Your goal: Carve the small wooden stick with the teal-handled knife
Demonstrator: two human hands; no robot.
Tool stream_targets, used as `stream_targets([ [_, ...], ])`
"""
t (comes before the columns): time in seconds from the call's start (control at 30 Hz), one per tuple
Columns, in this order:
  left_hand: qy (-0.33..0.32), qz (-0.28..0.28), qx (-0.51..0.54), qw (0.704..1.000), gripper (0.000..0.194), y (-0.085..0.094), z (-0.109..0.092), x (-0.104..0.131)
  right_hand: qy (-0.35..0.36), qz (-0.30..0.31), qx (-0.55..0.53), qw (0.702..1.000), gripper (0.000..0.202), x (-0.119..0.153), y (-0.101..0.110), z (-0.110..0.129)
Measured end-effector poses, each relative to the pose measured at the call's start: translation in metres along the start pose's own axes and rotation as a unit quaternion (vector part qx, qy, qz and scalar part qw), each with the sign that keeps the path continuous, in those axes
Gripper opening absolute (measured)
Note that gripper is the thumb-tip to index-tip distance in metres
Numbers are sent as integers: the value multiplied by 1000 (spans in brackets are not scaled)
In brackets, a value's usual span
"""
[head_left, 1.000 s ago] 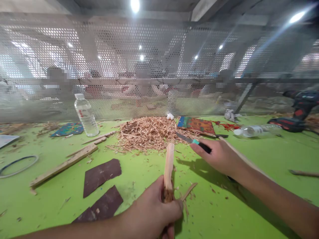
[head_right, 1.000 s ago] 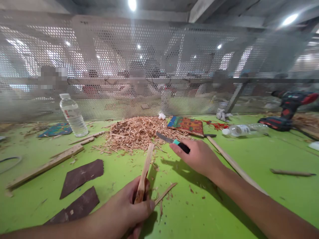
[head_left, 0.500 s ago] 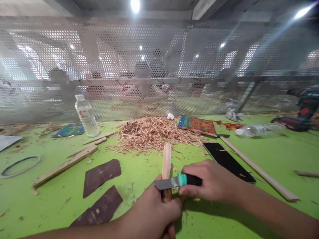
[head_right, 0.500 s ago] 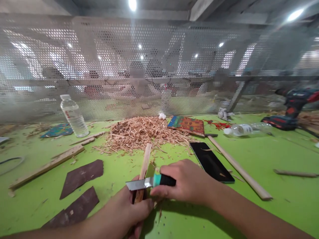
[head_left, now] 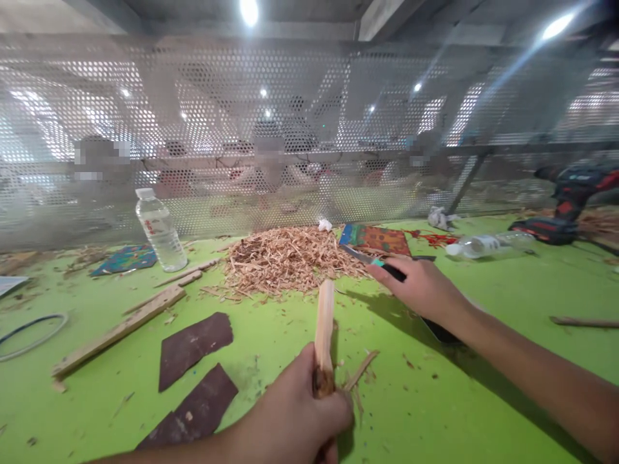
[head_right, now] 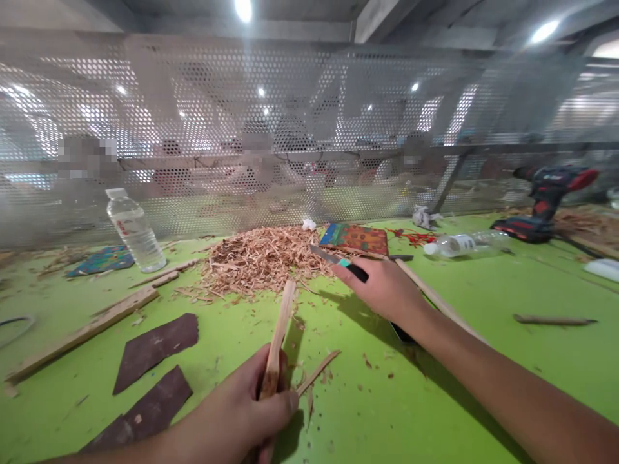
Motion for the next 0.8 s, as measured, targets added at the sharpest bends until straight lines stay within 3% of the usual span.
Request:
stream_targets([
  [0.13, -14, 27, 47, 998, 30, 2, -2, -3, 30, 118, -57, 991, 67, 19, -20, 21],
  [0.3, -19, 50, 83, 995, 32, 4, -3, -8, 105, 255, -107, 955, 67, 42, -45, 48],
  [0.4, -26, 46, 62, 997, 23, 5, -6, -8, 146, 273, -123, 943, 65, 48, -48, 55],
  [0.6, -55, 67, 47, 995, 36, 8, -14, -1, 170, 267, -138, 939, 63, 50, -44, 54],
  [0.8, -67, 60, 135, 987, 53, 9, -10, -1, 176, 302, -164, 922, 60, 54, -47, 55],
])
Point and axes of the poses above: each hand's wrist, its own x-axis away from the middle knuckle, its own y-axis out of the back of the hand, z = x × y, the point moved 3 cm from there along -x, towards the middle knuckle, and after that the axes turned 15 degrees about -x, right-handed, at the moved point
